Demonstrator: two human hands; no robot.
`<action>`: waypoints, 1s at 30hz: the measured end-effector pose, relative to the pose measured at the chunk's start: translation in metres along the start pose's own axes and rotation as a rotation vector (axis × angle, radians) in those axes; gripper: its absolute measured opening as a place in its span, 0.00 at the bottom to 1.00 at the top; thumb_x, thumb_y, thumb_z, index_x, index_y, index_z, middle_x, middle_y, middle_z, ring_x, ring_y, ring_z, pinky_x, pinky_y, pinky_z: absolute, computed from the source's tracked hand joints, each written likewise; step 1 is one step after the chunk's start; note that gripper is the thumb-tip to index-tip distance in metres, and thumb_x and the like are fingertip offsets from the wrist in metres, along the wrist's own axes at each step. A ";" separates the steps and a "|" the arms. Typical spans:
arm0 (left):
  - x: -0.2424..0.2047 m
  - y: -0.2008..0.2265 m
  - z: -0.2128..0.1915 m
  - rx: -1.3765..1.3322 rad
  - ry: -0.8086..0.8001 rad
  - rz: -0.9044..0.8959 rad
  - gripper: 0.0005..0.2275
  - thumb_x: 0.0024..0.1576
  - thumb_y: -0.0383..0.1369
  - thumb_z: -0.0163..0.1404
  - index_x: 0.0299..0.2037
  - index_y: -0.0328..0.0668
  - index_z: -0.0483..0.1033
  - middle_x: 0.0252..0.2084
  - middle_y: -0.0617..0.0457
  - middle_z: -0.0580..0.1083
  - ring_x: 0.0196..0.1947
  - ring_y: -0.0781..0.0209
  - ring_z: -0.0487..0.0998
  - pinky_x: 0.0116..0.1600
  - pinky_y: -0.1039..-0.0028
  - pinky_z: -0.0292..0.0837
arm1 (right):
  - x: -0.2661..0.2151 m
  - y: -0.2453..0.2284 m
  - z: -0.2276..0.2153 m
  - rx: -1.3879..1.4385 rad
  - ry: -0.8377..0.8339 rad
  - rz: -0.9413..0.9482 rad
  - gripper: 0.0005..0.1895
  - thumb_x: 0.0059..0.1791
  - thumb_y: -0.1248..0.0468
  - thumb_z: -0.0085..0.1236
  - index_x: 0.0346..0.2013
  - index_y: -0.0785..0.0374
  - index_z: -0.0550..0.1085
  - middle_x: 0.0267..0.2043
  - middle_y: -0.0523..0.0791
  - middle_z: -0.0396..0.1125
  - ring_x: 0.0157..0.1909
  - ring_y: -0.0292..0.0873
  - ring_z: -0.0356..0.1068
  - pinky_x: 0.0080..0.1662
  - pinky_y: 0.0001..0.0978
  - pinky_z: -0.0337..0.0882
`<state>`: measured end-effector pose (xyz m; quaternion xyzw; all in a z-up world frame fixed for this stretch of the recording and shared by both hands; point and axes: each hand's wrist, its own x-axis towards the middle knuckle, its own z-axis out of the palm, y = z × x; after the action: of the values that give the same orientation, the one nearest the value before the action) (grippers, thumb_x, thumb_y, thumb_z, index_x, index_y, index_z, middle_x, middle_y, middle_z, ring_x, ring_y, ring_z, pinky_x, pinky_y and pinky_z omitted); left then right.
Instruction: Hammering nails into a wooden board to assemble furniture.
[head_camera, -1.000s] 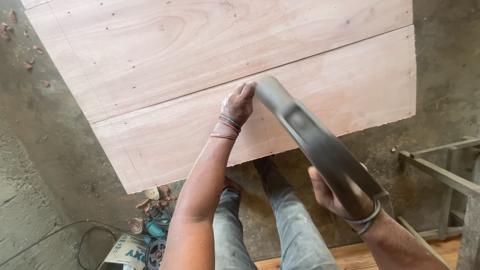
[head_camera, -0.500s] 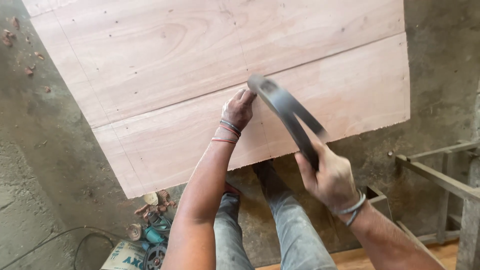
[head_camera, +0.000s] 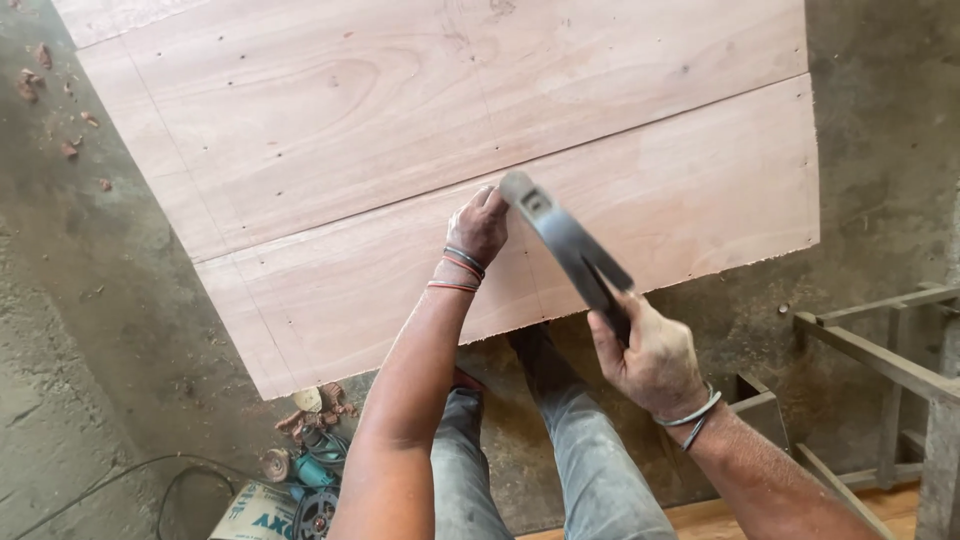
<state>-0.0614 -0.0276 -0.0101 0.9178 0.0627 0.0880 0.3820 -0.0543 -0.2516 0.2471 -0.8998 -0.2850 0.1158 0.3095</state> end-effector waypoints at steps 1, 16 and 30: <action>0.002 0.005 -0.002 -0.001 0.002 0.003 0.09 0.61 0.25 0.50 0.48 0.52 0.71 0.40 0.51 0.74 0.35 0.45 0.78 0.35 0.58 0.75 | 0.002 0.000 0.000 -0.002 0.003 -0.001 0.18 0.55 0.58 0.54 0.48 0.73 0.72 0.25 0.52 0.69 0.23 0.50 0.74 0.26 0.37 0.74; 0.013 0.028 -0.017 -0.036 -0.068 -0.210 0.06 0.63 0.28 0.46 0.46 0.52 0.72 0.46 0.47 0.77 0.38 0.37 0.78 0.39 0.51 0.75 | -0.067 0.007 -0.003 0.128 -0.297 0.593 0.15 0.51 0.53 0.54 0.38 0.63 0.72 0.20 0.52 0.71 0.25 0.56 0.77 0.29 0.46 0.75; 0.110 -0.012 -0.055 -0.271 0.308 -0.152 0.05 0.66 0.25 0.47 0.49 0.40 0.75 0.41 0.45 0.81 0.42 0.52 0.86 0.45 0.67 0.83 | -0.113 0.055 -0.010 0.173 -0.391 0.767 0.19 0.47 0.52 0.60 0.42 0.65 0.73 0.26 0.50 0.76 0.30 0.52 0.79 0.34 0.43 0.78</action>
<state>0.0344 0.0390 0.0323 0.8265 0.1770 0.2057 0.4932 -0.1176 -0.3580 0.2237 -0.8724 0.0275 0.4138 0.2586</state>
